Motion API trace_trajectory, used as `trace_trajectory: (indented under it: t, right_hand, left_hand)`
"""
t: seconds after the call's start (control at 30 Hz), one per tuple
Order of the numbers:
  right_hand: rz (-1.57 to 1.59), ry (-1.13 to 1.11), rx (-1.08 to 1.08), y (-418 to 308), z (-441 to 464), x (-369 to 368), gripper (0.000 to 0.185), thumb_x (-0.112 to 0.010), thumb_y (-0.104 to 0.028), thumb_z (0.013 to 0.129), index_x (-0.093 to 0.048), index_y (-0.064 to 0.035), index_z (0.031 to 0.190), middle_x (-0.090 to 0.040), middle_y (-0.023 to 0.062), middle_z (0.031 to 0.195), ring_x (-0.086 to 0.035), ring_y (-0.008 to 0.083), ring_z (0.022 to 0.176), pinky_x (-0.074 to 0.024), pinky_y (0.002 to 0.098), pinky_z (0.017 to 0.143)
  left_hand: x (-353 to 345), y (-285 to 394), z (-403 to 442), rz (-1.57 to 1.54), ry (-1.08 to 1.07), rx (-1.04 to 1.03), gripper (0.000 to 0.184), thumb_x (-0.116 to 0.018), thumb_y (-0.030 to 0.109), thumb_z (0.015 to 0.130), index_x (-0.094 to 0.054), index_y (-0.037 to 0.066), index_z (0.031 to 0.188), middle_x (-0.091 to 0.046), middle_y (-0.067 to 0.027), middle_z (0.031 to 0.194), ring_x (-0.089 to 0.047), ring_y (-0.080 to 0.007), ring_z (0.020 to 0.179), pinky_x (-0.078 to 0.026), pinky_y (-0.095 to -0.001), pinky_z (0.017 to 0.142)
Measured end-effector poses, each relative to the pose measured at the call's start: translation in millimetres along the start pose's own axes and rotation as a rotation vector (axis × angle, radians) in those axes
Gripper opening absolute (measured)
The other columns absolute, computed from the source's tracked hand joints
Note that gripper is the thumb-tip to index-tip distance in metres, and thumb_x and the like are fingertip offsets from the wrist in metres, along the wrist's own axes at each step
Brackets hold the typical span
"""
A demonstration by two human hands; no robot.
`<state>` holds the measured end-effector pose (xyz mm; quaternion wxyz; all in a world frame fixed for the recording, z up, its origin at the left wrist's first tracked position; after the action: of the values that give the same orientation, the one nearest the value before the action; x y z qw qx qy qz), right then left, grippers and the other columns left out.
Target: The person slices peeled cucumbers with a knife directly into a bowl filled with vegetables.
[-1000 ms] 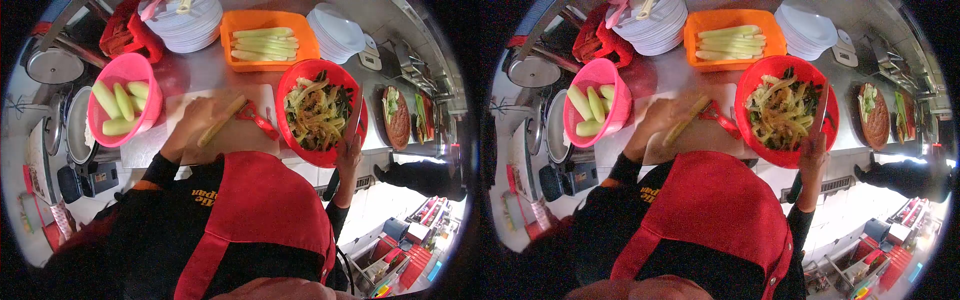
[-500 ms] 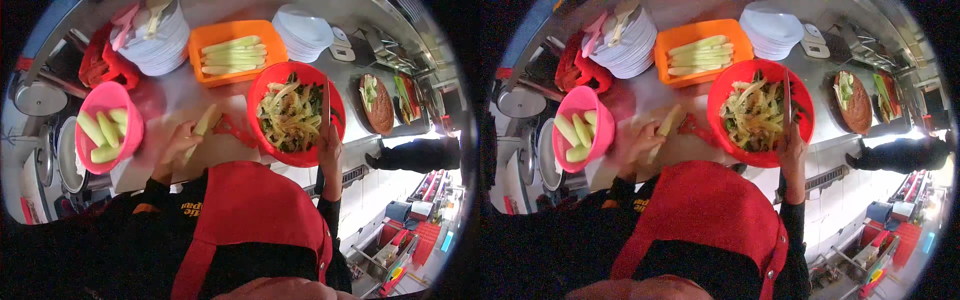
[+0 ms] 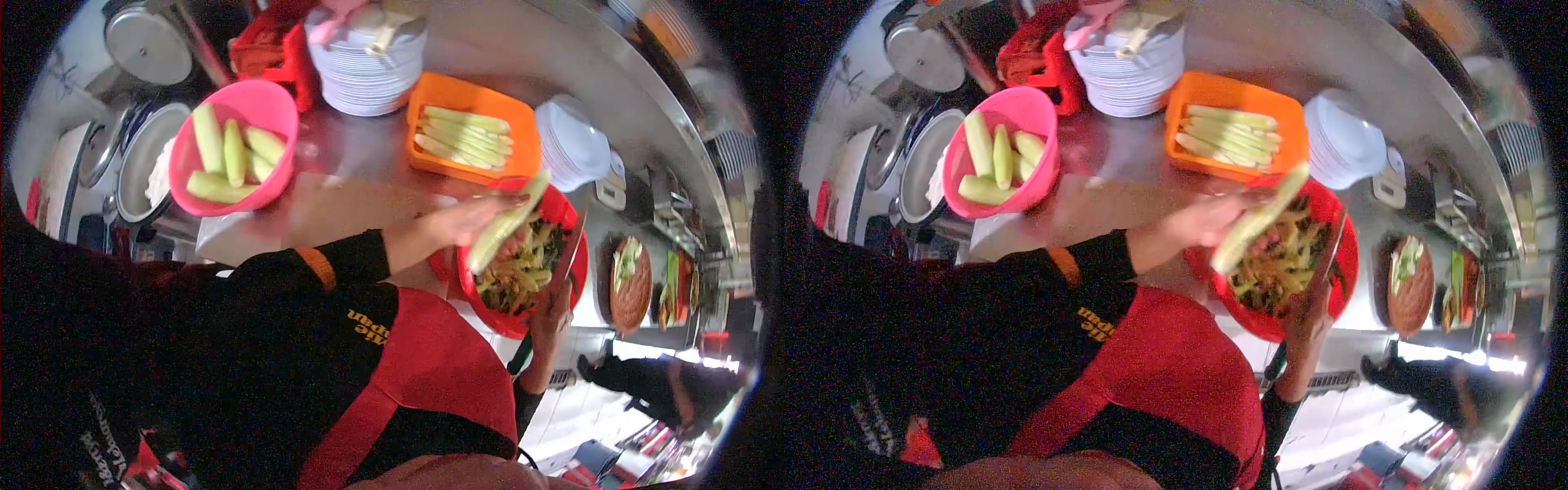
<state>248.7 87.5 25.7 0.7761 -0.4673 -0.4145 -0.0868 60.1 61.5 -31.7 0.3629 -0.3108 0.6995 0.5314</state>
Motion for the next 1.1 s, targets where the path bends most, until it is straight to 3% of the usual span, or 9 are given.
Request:
trace_trajectory:
  t: [0.07, 0.27, 0.37, 0.43, 0.5, 0.6, 0.67, 0.7, 1.1]
  right_hand:
    - [-0.062, -0.009, 0.033, 0.7, 2.0, -3.5, 0.028, -0.045, -0.010, 0.087, -0.043, -0.0040, 0.114, -0.057, 0.0149, 0.065, -0.058, 0.0263, 0.047, -0.0429, 0.0384, 0.042]
    - [-0.295, -0.012, 0.052, 17.8, 10.4, -19.8, 0.032, -0.047, -0.020, 0.087, -0.047, -0.0084, 0.117, -0.059, 0.0115, 0.067, -0.060, 0.0261, 0.059, -0.0441, 0.0396, 0.051]
    - [-0.157, -0.037, 0.035, -14.7, 11.3, -17.9, 0.039, -0.043, -0.017, 0.090, -0.041, -0.0087, 0.128, -0.061, 0.0124, 0.073, -0.057, 0.0232, 0.049, -0.0448, 0.0361, 0.043]
    - [0.115, -0.021, -0.259, 1.6, 7.7, -20.1, 0.039, -0.044, -0.014, 0.089, -0.042, -0.0079, 0.127, -0.062, 0.0159, 0.082, -0.060, 0.0276, 0.056, -0.0454, 0.0373, 0.047]
    - [-0.104, 0.079, 0.248, -55.5, 5.8, -13.7, 0.040, -0.047, -0.012, 0.088, -0.043, -0.0090, 0.128, -0.060, 0.0182, 0.085, -0.059, 0.0294, 0.063, -0.0461, 0.0380, 0.053]
    - [-0.107, 0.006, 0.112, -53.3, 2.4, -5.5, 0.040, -0.047, -0.010, 0.088, -0.044, -0.0101, 0.128, -0.058, 0.0172, 0.080, -0.057, 0.0285, 0.068, -0.0454, 0.0397, 0.059]
    - [-0.055, 0.002, 0.258, -56.2, -3.3, -5.7, 0.039, -0.047, -0.010, 0.088, -0.047, -0.0106, 0.126, -0.058, 0.0175, 0.080, -0.056, 0.0297, 0.067, -0.0446, 0.0416, 0.064]
    - [-0.072, 0.035, 0.221, -55.7, -7.0, -1.6, 0.039, -0.047, -0.010, 0.088, -0.047, -0.0106, 0.126, -0.058, 0.0175, 0.080, -0.056, 0.0297, 0.067, -0.0446, 0.0416, 0.064]
    - [-0.090, 0.025, 0.094, -37.5, -30.7, 13.9, 0.037, -0.052, -0.016, 0.086, -0.051, -0.0151, 0.123, -0.057, 0.0187, 0.081, -0.056, 0.0321, 0.065, -0.0466, 0.0406, 0.057]
  left_hand:
    - [-3.6, -0.1, 10.4, -0.134, -0.038, -0.019, 0.053, -0.051, 0.052, 0.081, -0.056, 0.006, 0.106, -0.063, -0.0136, 0.082, -0.060, -0.0221, 0.066, -0.050, -0.0349, 0.062]
    - [2.2, 10.5, 23.8, -0.146, 0.021, -0.168, 0.033, -0.047, 0.044, 0.085, -0.057, 0.013, 0.082, -0.060, -0.0050, 0.076, -0.056, -0.0174, 0.056, -0.049, -0.0343, 0.049]
    - [-1.1, 29.4, 25.0, -0.394, 0.168, -0.343, 0.029, -0.050, 0.041, 0.084, -0.057, 0.012, 0.081, -0.055, -0.0027, 0.067, -0.052, -0.0161, 0.052, -0.048, -0.0330, 0.047]
    - [13.8, 35.1, 19.3, -0.161, 0.224, -0.251, 0.031, -0.049, 0.038, 0.086, -0.056, 0.008, 0.088, -0.058, -0.0043, 0.068, -0.055, -0.0158, 0.056, -0.048, -0.0292, 0.052]
    - [10.8, 47.2, 21.0, -0.187, 0.273, -0.408, 0.038, -0.043, 0.045, 0.088, -0.054, 0.009, 0.092, -0.055, -0.0048, 0.063, -0.054, -0.0171, 0.053, -0.048, -0.0335, 0.047]
    - [14.0, 63.7, 34.8, -0.131, 0.077, -0.324, 0.034, -0.040, 0.041, 0.091, -0.055, 0.011, 0.096, -0.056, -0.0040, 0.070, -0.055, -0.0164, 0.055, -0.049, -0.0310, 0.048]
    - [1.0, 74.1, 29.3, -0.161, 0.074, -0.357, 0.033, -0.039, 0.039, 0.091, -0.053, 0.011, 0.102, -0.055, -0.0041, 0.072, -0.054, -0.0154, 0.058, -0.048, -0.0290, 0.050]
    - [-12.3, 80.9, 22.4, -0.158, 0.229, -0.416, 0.035, -0.035, 0.037, 0.093, -0.051, 0.007, 0.101, -0.051, -0.0053, 0.072, -0.050, -0.0148, 0.061, -0.046, -0.0282, 0.052]
    - [-49.4, 86.4, 49.1, 0.014, 0.222, -0.423, 0.040, -0.024, 0.041, 0.095, -0.042, 0.006, 0.092, -0.043, -0.0066, 0.070, -0.040, -0.0174, 0.062, -0.040, -0.0292, 0.055]
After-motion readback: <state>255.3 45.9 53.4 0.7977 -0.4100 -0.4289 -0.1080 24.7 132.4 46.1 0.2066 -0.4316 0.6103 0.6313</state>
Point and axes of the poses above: each hand's wrist, its own z-axis towards the middle knuckle, its own x-axis out of the back of the hand, y = z × x, the point moved 6 cm from there along z, towards the middle knuckle
